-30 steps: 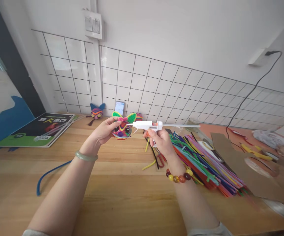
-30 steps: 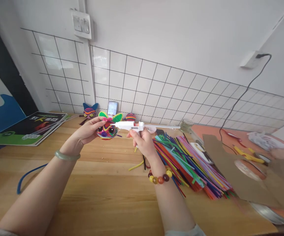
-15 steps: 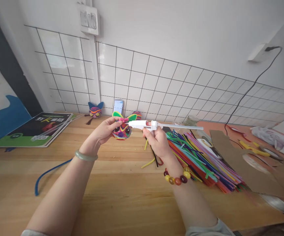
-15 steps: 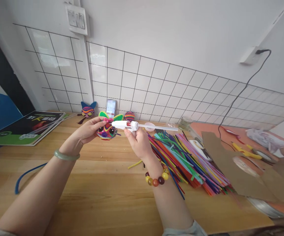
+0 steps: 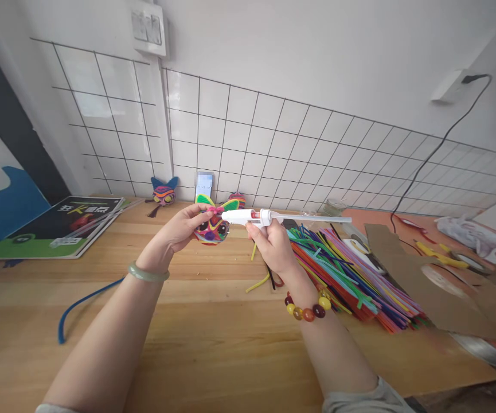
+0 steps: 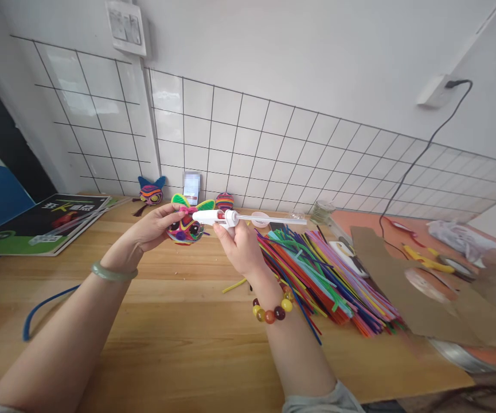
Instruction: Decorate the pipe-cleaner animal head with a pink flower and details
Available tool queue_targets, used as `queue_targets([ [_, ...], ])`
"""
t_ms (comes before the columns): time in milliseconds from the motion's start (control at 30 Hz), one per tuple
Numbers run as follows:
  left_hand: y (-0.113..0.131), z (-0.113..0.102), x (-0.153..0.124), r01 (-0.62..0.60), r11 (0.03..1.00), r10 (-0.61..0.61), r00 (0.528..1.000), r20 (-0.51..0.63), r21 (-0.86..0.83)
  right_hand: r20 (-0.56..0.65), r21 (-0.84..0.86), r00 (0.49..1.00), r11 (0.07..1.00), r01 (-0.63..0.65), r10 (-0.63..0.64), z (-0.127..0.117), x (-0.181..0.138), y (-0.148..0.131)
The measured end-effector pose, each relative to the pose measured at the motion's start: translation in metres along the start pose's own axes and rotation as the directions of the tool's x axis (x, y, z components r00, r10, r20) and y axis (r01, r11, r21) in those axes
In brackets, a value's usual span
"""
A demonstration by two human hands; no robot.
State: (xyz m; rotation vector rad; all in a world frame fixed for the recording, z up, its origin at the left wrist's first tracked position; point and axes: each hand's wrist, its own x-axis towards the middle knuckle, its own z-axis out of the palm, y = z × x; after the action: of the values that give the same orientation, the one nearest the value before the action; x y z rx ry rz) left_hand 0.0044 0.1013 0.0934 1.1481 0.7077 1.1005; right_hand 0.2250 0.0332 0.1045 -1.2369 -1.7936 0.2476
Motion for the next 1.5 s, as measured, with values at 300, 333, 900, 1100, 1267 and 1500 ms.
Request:
queue_targets([
  [300,0.0003,0.0000,0.0004,0.010,1.000,-0.010,1.000,0.009,0.012,-0.019,-0.008,1.000,1.000,0.010,-0.010,-0.0001,0.0007,0.0008],
  [333,0.0002,-0.0001,0.0005,0.013,1.000,-0.014,1.000,0.013,0.017,-0.016,-0.009,1.000,1.000,0.008,-0.008,0.0000,0.0006,0.0010],
  [900,0.0015,0.0026,-0.0011,0.018,0.999,-0.018,1.000,-0.008,0.026,-0.036,-0.020,0.999,1.000,0.013,-0.014,0.0004,0.0008,0.0032],
  [1100,0.0013,0.0025,-0.0014,0.023,0.999,-0.023,1.000,0.000,0.033,-0.042,0.005,0.998,0.999,0.041,-0.040,0.0007,0.0007,0.0025],
  [1267,0.0003,0.0011,-0.0005,0.019,0.999,-0.019,1.000,0.006,0.034,-0.048,-0.014,0.999,1.000,0.025,-0.026,0.0008,0.0011,0.0038],
  [1500,-0.0010,0.0002,0.0002,0.021,0.999,-0.021,1.000,0.010,0.032,-0.042,-0.011,0.998,0.999,0.037,-0.037,0.0006,0.0008,0.0042],
])
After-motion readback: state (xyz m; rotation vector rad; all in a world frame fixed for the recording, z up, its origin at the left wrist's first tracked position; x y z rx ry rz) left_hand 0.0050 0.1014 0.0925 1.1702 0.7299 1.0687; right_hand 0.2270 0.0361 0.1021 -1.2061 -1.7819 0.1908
